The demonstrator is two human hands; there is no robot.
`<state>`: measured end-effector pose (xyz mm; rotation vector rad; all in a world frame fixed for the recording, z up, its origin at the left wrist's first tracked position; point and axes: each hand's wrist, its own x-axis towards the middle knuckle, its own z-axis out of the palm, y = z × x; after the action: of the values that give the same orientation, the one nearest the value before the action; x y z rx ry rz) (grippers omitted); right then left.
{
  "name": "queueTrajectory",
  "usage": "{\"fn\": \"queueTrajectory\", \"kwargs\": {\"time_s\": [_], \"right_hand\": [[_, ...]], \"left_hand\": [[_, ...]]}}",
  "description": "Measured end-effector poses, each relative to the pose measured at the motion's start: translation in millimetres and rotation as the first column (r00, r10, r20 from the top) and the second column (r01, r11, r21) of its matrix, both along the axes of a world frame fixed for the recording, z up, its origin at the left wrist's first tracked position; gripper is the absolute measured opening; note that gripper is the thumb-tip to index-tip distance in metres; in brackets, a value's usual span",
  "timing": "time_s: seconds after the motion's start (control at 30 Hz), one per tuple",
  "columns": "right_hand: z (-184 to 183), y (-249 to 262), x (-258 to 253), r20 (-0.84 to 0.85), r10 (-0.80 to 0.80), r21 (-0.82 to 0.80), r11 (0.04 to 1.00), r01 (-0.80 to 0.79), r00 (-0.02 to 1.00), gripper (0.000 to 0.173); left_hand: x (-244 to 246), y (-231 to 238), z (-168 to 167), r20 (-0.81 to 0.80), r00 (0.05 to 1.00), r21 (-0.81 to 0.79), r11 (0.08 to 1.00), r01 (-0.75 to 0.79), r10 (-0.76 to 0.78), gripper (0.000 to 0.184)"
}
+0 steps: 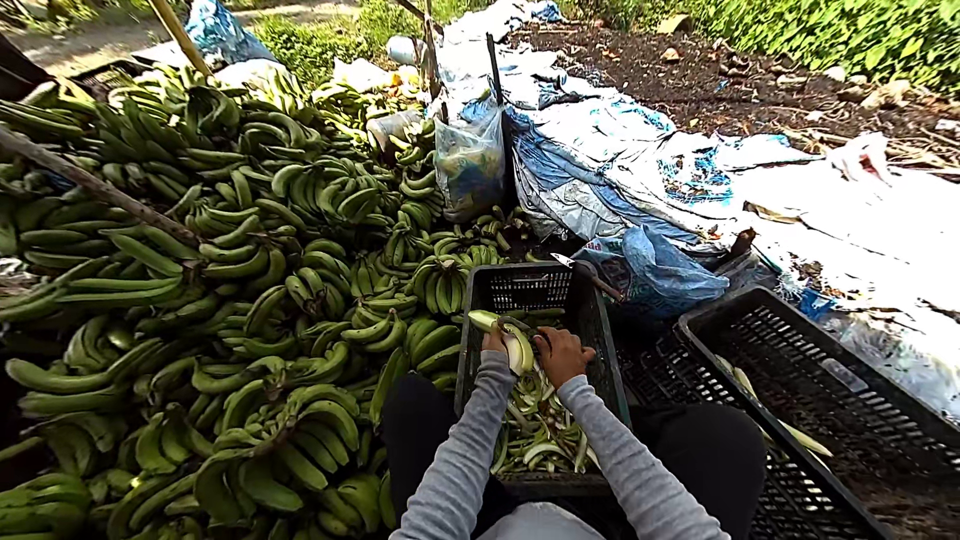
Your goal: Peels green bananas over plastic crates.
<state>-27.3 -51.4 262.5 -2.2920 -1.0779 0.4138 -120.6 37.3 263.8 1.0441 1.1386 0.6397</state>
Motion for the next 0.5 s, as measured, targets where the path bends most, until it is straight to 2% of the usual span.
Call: {"fn": "queueTrajectory", "kwargs": {"time_s": [0.03, 0.07, 0.1, 0.13, 0.17, 0.2, 0.23, 0.27, 0.3, 0.33, 0.4, 0.43, 0.47, 0.5], "right_hand": [[17, 16, 20, -0.001, 0.056, -0.11, 0.992, -0.056, 0.998, 0.045], [32, 32, 39, 0.004, 0.107, -0.22, 0.97, -0.103, 0.994, 0.047], [43, 45, 56, 0.029, 0.145, -0.299, 0.945, -0.13, 0.989, 0.049], [48, 54, 68, 0.056, 0.162, -0.329, 0.934, -0.135, 0.985, 0.05], [49, 58, 73, 0.071, 0.165, -0.321, 0.938, -0.134, 0.984, 0.049], [47, 56, 70, 0.072, 0.163, -0.287, 0.948, -0.136, 0.984, 0.048], [41, 49, 60, 0.055, 0.165, -0.241, 0.959, -0.147, 0.985, 0.048], [31, 38, 45, 0.029, 0.174, -0.19, 0.968, -0.165, 0.984, 0.048], [14, 22, 27, 0.018, 0.18, -0.108, 0.978, -0.177, 0.983, 0.048], [-6, 4, 9, 0.017, 0.172, 0.002, 0.985, -0.172, 0.985, 0.047], [-43, -28, -15, 0.044, 0.124, 0.218, 0.967, -0.131, 0.991, 0.044], [-56, -39, -21, 0.064, 0.098, 0.285, 0.952, -0.112, 0.993, 0.043], [-65, -45, -24, 0.1, 0.068, 0.332, 0.938, -0.098, 0.993, 0.043], [-68, -46, -24, 0.135, 0.048, 0.356, 0.93, -0.094, 0.99, 0.043]], "left_hand": [[-13, -1, -13, 0.136, 0.954, 0.109, 0.961, 0.255, -0.268, 0.044], [-22, 1, -26, 0.24, 0.837, 0.219, 0.868, 0.446, -0.491, 0.047], [-28, 5, -34, 0.287, 0.7, 0.286, 0.756, 0.588, -0.653, 0.057], [-32, 6, -38, 0.282, 0.617, 0.31, 0.678, 0.666, -0.735, 0.068], [-35, 5, -39, 0.286, 0.632, 0.278, 0.693, 0.665, -0.72, 0.071], [-35, 1, -38, 0.302, 0.725, 0.194, 0.784, 0.589, -0.619, 0.065], [-30, -2, -33, 0.275, 0.853, 0.088, 0.895, 0.438, -0.444, 0.053], [-21, -3, -24, 0.172, 0.955, -0.013, 0.968, 0.249, -0.243, 0.045], [-14, -1, -14, 0.013, 0.995, -0.073, 0.992, 0.104, -0.103, 0.045], [-11, 4, -5, -0.079, 0.996, -0.126, 0.992, 0.017, -0.027, 0.048], [-1, 7, 4, -0.012, 0.98, -0.302, 0.934, -0.193, 0.198, 0.048], [1, 7, 9, 0.01, 0.973, -0.375, 0.903, -0.211, 0.231, 0.045], [1, 6, 11, -0.007, 0.98, -0.401, 0.897, -0.185, 0.199, 0.042], [-1, 4, 12, -0.062, 0.994, -0.372, 0.923, -0.104, 0.087, 0.042]]}}
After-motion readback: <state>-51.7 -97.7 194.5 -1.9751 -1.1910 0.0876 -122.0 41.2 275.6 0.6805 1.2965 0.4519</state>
